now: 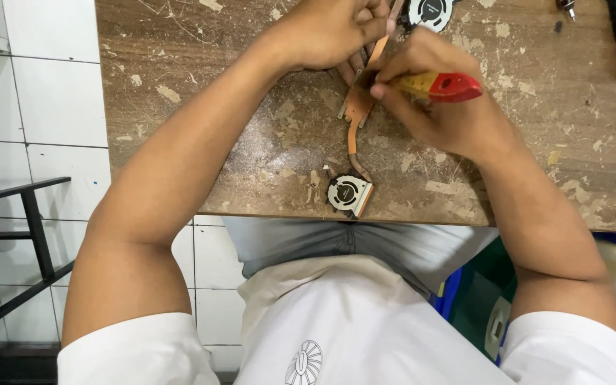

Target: Unscrewing and disassembling small laptop fan components on a workbench.

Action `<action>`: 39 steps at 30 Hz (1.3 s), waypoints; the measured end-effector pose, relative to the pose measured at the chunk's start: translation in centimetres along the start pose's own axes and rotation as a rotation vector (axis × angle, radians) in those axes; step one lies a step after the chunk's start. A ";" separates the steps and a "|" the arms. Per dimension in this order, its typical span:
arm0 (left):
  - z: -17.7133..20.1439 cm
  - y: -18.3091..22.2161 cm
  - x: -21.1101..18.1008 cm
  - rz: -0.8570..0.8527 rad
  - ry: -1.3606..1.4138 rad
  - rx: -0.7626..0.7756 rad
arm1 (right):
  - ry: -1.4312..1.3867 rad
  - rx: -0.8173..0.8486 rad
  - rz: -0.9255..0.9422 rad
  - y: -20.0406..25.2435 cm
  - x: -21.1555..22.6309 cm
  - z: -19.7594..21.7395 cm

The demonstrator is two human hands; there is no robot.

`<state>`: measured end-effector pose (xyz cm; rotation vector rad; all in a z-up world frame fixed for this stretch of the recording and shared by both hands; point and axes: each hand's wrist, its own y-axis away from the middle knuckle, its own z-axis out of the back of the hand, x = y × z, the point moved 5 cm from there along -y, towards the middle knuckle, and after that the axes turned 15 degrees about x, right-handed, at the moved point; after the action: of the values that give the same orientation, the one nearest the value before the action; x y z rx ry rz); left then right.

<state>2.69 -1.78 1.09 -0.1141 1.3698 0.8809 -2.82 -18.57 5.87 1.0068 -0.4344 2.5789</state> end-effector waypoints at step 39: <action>0.0 0.1 -0.9 0.080 0.063 -0.026 | 0.023 -0.003 0.085 1.8 -2.5 1.0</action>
<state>2.64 -2.15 1.97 -0.1082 1.4302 0.9692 -1.23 -21.04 4.50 0.9763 -0.4840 2.6613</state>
